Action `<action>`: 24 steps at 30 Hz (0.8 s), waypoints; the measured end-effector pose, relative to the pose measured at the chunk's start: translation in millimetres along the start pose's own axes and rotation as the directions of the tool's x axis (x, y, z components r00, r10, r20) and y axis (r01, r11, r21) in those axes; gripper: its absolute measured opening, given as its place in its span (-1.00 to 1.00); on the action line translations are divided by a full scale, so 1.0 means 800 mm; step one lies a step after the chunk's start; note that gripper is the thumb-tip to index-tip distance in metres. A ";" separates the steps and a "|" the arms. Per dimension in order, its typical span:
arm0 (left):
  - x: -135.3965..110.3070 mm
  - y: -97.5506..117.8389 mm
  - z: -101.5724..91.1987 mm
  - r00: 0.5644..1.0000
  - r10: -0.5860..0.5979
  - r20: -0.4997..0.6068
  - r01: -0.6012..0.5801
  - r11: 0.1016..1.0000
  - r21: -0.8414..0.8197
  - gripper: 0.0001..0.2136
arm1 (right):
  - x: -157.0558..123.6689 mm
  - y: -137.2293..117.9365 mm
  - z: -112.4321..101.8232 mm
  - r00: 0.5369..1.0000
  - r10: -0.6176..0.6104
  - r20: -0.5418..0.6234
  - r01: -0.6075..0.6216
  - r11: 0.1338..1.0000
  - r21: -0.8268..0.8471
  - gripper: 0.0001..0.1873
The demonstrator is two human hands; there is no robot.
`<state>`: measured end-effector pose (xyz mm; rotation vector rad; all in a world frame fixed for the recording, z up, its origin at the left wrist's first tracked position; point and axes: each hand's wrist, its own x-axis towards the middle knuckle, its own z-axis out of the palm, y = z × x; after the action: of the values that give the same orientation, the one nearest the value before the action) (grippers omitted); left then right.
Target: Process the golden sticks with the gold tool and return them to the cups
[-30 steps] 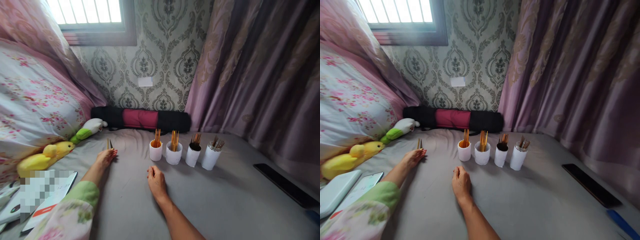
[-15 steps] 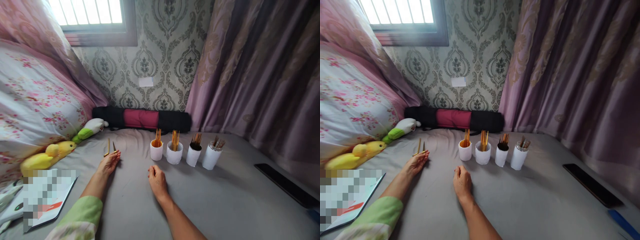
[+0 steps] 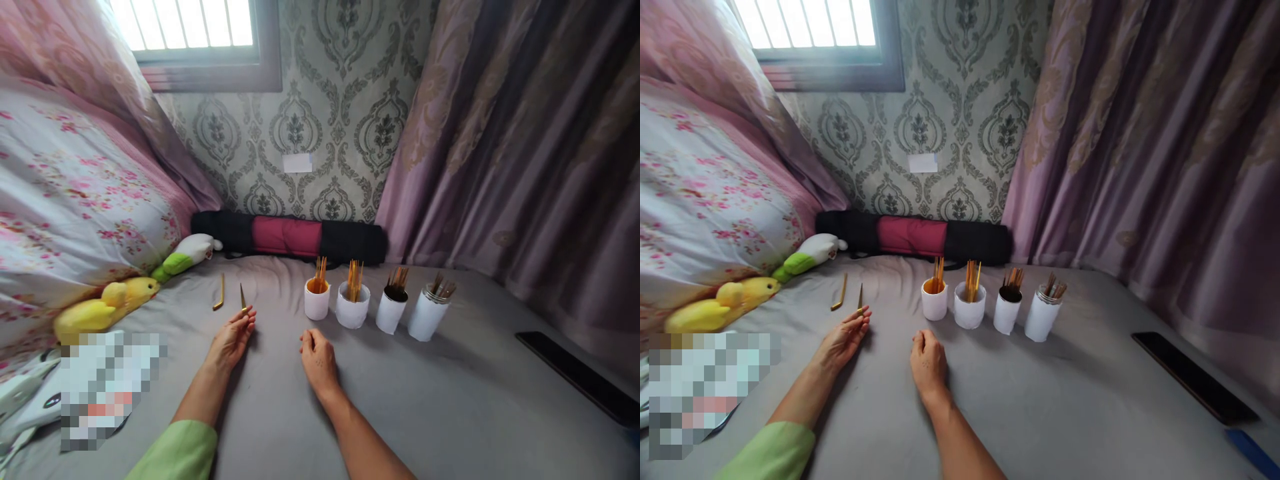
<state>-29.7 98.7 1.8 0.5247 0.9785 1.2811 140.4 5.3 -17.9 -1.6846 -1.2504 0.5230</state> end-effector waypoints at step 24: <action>-0.096 -0.058 0.028 0.983 -0.054 0.177 0.058 0.998 -0.020 -0.73 | 0.006 0.013 0.005 0.999 -0.014 0.029 0.010 0.993 0.116 -0.64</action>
<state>15.4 18.4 0.3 0.5768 0.8225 1.1743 144.0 11.3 -27.8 -1.5770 -1.2276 0.6041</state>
